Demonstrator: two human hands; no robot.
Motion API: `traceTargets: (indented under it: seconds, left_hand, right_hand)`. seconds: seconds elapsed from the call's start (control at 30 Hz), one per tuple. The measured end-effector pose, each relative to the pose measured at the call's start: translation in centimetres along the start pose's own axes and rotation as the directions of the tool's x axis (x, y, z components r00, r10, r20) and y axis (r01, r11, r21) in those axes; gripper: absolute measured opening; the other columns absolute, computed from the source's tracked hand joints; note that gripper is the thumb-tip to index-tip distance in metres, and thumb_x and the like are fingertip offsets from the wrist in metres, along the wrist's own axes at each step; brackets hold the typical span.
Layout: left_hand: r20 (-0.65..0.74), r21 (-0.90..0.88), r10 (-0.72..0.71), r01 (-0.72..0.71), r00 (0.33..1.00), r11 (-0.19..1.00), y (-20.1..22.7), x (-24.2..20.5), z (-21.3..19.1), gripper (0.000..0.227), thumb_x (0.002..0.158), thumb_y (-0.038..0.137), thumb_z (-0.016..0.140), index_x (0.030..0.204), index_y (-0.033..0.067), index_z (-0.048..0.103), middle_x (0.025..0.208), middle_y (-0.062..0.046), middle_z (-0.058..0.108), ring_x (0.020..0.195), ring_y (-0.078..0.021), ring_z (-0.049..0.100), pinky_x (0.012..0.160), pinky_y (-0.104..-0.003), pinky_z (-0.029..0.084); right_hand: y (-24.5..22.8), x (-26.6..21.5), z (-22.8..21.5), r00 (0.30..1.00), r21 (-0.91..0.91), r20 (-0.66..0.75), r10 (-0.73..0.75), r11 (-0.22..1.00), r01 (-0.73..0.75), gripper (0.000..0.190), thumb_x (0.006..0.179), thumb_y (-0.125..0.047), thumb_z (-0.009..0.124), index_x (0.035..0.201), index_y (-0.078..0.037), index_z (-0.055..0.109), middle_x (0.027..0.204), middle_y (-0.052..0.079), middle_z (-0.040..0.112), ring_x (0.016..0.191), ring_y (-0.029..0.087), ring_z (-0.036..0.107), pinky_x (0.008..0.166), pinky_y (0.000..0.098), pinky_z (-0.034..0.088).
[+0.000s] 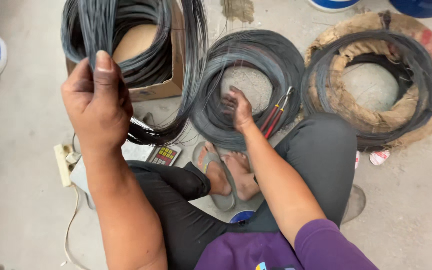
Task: The person sits on the floor and pulls a length of wire from a coil, then uses pliers to cut the wire. The person then places the cut wire onto a digital scale to weigh it.
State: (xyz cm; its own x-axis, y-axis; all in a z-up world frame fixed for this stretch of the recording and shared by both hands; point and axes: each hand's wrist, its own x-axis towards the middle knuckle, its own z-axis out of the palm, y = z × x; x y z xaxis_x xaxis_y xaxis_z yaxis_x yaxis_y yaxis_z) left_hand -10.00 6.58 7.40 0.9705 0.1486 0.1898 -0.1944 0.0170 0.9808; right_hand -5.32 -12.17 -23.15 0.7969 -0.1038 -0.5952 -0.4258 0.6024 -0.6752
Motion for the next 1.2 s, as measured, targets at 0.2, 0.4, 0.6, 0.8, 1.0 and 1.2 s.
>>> traceTargets:
  seconds: [0.2, 0.4, 0.6, 0.8, 1.0, 1.2]
  left_hand:
    - [0.102, -0.021, 0.075, -0.073, 0.992, 0.997, -3.0, 2.5, 1.7, 0.033, 0.095, 0.027, 0.045, 0.068, 0.0136, 0.031, 0.055, 0.004, 0.028, 0.047, -0.0045, 0.026, 0.041, -0.022, 0.019]
    - [0.107, 0.098, 0.073, -0.083, 0.992, 0.992, -2.7, 4.2, 2.4, 0.033, 0.095, 0.028, 0.045, 0.067, 0.0126, 0.037, 0.058, 0.004, 0.035, 0.053, -0.0049, 0.029, 0.048, -0.023, 0.022]
    - [0.043, 0.139, 0.114, -0.119, 0.992, 0.983, -2.9, 5.7, 3.2, 0.034, 0.092, 0.029, 0.047, 0.066, 0.0142, 0.034, 0.061, 0.007, 0.032, 0.059, -0.0047, 0.029, 0.052, -0.024, 0.026]
    - [0.036, 0.156, 0.081, -0.086, 0.996, 0.984, -3.7, 6.1, 3.6, 0.034, 0.091, 0.029, 0.047, 0.065, 0.0141, 0.033, 0.061, 0.007, 0.033, 0.060, -0.0050, 0.029, 0.053, -0.024, 0.027]
    - [0.070, 0.207, 0.151, -0.163, 0.986, 0.965, -5.1, 6.5, 3.3, 0.034, 0.092, 0.030, 0.046, 0.066, 0.0129, 0.033, 0.065, 0.006, 0.030, 0.065, -0.0076, 0.028, 0.056, -0.028, 0.028]
    - [0.063, 0.109, 0.248, -0.254, 0.967, 0.961, -6.0, 7.1, 3.6, 0.025, 0.089, 0.028, 0.047, 0.084, 0.0056, 0.056, 0.077, 0.004, 0.056, 0.074, -0.0051, 0.045, 0.063, -0.025, 0.043]
  right_hand:
    - [0.9, 1.6, -10.1, 0.766, -0.862, -0.445, -0.463, 0.453, -0.227, 0.044, 0.061, -0.029, 0.056, 0.102, -0.014, 0.048, 0.099, 0.013, 0.059, 0.103, 0.034, 0.049, 0.092, 0.0383, 0.033]
    - [1.6, 1.8, -14.4, 0.777, -0.838, -0.515, -0.361, 0.402, -0.369, 0.086, 0.057, -0.058, 0.072, 0.120, -0.009, 0.041, 0.111, 0.023, 0.049, 0.110, 0.039, 0.046, 0.094, 0.0393, 0.036]
    - [2.1, 4.5, -15.4, 0.770, -0.837, -0.475, -0.427, 0.489, -0.245, 0.072, 0.055, -0.053, 0.078, 0.097, -0.004, 0.047, 0.096, 0.013, 0.063, 0.091, 0.028, 0.062, 0.075, 0.0336, 0.046]
    - [2.2, 6.1, -15.4, 0.763, -0.831, -0.523, -0.380, 0.428, -0.356, 0.037, 0.057, -0.031, 0.067, 0.090, -0.017, 0.061, 0.085, 0.007, 0.064, 0.085, 0.025, 0.059, 0.076, 0.0324, 0.045]
    - [0.2, 4.2, -12.4, 0.610, -0.424, -0.776, -0.161, 0.849, -0.315, 0.018, 0.072, -0.018, 0.050, 0.079, -0.004, 0.059, 0.067, 0.008, 0.058, 0.043, 0.027, 0.056, 0.019, 0.0433, 0.032]
    - [0.6, 3.9, -15.5, 0.732, -0.603, -0.435, -0.524, 0.773, 0.195, 0.015, 0.056, -0.001, 0.060, 0.058, -0.012, 0.050, 0.055, -0.004, 0.042, 0.049, 0.009, 0.037, 0.039, 0.0286, 0.023]
